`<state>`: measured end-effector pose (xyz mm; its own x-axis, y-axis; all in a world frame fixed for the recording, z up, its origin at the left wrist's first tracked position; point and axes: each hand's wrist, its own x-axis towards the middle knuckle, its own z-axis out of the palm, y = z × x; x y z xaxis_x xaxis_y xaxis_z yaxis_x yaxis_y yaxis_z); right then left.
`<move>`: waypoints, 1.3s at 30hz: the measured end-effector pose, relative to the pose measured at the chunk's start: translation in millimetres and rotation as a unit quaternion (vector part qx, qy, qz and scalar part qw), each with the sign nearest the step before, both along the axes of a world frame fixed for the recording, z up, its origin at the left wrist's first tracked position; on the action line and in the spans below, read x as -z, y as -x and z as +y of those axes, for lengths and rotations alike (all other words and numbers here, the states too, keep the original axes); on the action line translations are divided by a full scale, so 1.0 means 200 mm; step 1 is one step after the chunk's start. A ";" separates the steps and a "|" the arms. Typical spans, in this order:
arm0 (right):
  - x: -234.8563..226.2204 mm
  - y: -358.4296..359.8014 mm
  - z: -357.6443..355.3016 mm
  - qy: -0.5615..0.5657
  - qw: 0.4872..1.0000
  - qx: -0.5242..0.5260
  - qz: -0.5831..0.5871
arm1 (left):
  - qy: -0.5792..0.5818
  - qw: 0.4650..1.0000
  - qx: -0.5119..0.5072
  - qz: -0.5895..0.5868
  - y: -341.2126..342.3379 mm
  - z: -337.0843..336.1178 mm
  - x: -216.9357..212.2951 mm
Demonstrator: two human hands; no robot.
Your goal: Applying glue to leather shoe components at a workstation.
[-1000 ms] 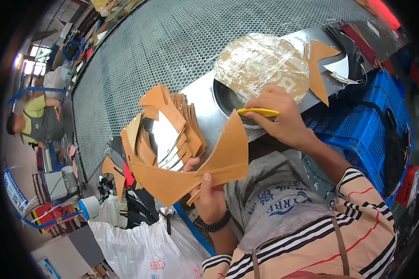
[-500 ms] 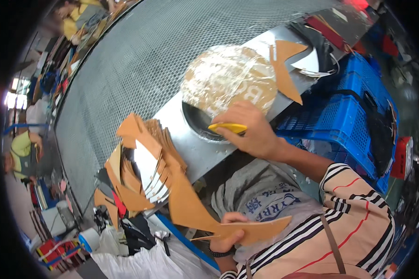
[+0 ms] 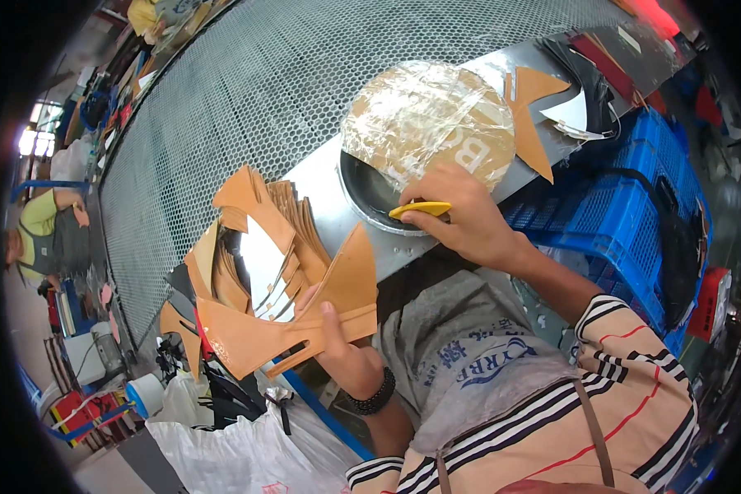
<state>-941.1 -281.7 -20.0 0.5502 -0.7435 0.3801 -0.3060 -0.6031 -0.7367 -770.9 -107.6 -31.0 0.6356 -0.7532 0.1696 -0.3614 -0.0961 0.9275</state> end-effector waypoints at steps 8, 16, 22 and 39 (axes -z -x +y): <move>-0.07 0.01 -0.02 -0.340 0.928 -0.008 -0.150 | 0.112 0.899 -0.063 0.419 0.01 -0.04 -0.04; -0.12 -0.04 0.04 -0.152 0.974 -0.009 -0.166 | 0.126 0.887 -0.039 0.443 -0.01 0.01 0.01; -0.12 -0.03 0.06 -0.122 0.983 -0.019 -0.139 | 0.151 0.845 -0.009 0.514 -0.02 0.02 -0.01; -0.09 -0.03 0.10 -0.052 0.986 -0.068 -0.142 | 0.131 0.843 -0.043 0.520 -0.02 0.01 0.00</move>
<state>-934.3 -261.1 -1.2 0.5291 -0.7139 0.4586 -0.0001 -0.5405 -0.8413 -767.6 -106.0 -31.7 0.5932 -0.7199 -0.3605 0.6585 0.1762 0.7317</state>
